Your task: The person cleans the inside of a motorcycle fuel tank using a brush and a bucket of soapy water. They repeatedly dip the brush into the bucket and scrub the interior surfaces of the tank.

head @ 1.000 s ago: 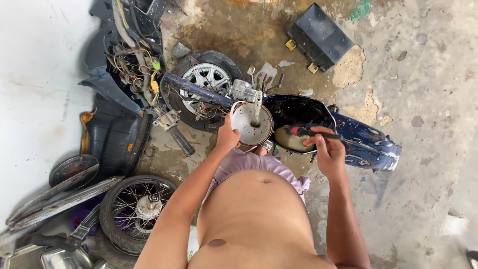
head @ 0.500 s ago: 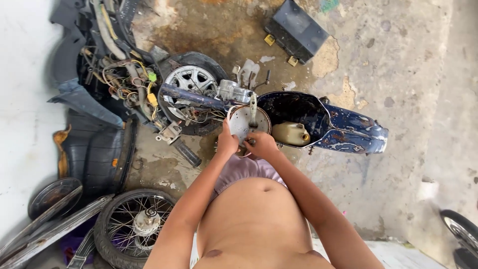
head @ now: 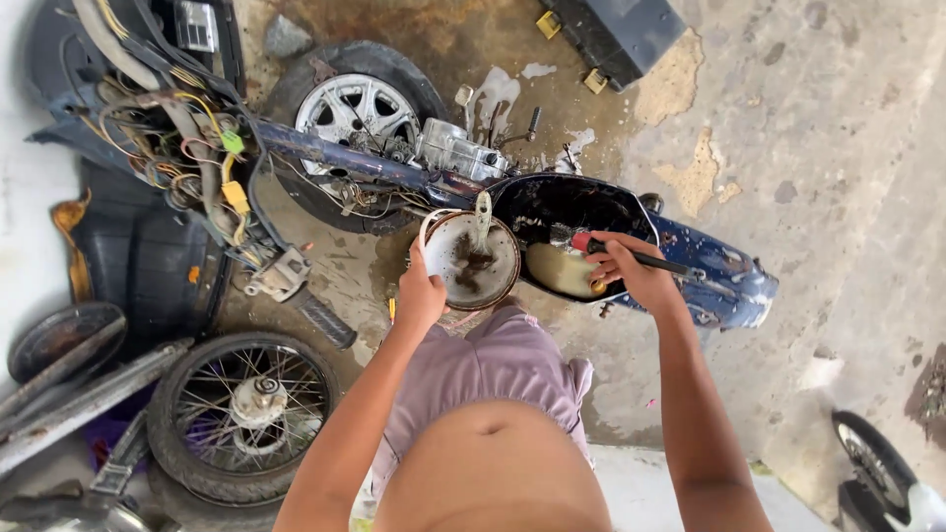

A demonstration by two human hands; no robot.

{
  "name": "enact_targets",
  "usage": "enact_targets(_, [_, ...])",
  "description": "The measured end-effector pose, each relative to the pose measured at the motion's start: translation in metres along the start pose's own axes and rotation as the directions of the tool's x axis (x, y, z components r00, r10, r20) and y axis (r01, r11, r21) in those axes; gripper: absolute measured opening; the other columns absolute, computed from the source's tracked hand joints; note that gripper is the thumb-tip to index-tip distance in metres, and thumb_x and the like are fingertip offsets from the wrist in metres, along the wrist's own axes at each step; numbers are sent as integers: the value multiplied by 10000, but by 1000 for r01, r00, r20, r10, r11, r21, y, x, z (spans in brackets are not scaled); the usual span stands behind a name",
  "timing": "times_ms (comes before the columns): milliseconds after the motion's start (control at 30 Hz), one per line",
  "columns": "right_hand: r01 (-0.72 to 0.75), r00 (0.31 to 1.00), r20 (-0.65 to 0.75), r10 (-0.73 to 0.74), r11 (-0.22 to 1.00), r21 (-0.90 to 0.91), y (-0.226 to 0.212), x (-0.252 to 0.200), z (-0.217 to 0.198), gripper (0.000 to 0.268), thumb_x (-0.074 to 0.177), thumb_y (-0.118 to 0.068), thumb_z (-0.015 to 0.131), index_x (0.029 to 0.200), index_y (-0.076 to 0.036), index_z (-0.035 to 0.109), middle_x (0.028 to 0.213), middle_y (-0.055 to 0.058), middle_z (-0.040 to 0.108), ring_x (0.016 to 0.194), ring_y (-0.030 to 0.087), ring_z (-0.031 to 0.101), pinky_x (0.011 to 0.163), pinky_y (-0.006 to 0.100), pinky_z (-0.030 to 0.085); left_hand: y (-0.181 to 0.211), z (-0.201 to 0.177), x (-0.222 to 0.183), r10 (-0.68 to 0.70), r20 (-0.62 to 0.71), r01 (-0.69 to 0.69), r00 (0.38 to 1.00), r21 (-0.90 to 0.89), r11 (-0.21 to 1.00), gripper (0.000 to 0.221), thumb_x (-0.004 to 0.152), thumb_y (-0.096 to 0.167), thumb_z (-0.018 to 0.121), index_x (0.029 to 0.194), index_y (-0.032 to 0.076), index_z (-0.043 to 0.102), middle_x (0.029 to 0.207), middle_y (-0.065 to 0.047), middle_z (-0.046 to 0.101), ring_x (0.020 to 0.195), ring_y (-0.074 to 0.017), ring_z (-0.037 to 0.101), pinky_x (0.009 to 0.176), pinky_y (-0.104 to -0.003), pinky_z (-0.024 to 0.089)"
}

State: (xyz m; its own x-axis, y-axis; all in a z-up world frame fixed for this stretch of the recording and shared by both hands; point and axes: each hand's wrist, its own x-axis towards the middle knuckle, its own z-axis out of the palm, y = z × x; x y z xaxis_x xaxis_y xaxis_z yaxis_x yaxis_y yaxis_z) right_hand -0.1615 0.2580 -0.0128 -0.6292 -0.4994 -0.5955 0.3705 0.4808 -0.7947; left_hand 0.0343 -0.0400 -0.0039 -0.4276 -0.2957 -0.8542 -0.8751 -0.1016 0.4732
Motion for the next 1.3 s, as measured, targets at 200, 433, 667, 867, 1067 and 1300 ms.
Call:
enact_targets(200, [-44, 988, 139, 70, 982, -184, 95, 112, 11, 370, 1091, -231, 531, 1371, -36, 675, 1017, 263, 755, 909, 312, 760, 855, 438, 612, -45, 38, 42, 130, -265, -78, 956, 199, 977, 615, 957, -11, 423, 1547, 101, 296, 1048, -375, 651, 859, -498, 718, 614, -532, 675])
enact_targets(433, [213, 963, 225, -146, 924, -316, 140, 164, 46, 331, 1040, -139, 605, 1354, -116, 706, 1102, 232, 749, 1018, 396, 731, 864, 529, 609, -52, 55, 47, 23, -371, 59, 928, 207, 977, 587, 986, 32, 373, 1566, 109, 319, 849, -305, 673, 643, -354, 706, 476, -381, 596])
enact_targets(667, [377, 836, 448, -317, 925, -50, 146, 179, 48, 274, 947, -106, 652, 1179, -46, 784, 1051, 210, 770, 994, 267, 722, 913, 452, 568, -53, 52, 46, 124, -382, -30, 916, 242, 970, 596, 958, 24, 395, 1551, -3, 336, 651, -174, 597, 457, -198, 529, 388, -318, 391])
enact_targets(867, [416, 881, 342, -326, 878, -235, 134, 187, 20, 285, 960, -18, 574, 1135, -77, 792, 939, 182, 762, 866, 272, 719, 846, 427, 555, -51, 49, 41, 145, -383, -59, 912, 226, 972, 616, 945, -21, 392, 1557, 22, 338, 767, -234, 635, 496, -210, 584, 418, -301, 429])
enact_targets(1067, [371, 912, 324, -252, 845, -386, 137, 198, 42, 263, 976, -75, 631, 1184, -107, 788, 771, 151, 734, 623, 231, 701, 629, 352, 550, -48, 48, 39, 167, -374, -104, 913, 183, 978, 637, 932, -41, 396, 1554, 82, 335, 1247, -395, 601, 810, -401, 736, 537, -394, 587])
enact_targets(1300, [252, 959, 199, -200, 924, -288, 211, 236, 37, 67, 937, -118, 720, 953, -81, 774, 672, 129, 713, 627, 193, 722, 631, 296, 589, -41, 47, 34, 181, -387, -123, 904, 171, 978, 602, 946, -48, 424, 1532, 75, 356, 1302, -427, 575, 883, -462, 743, 554, -408, 602])
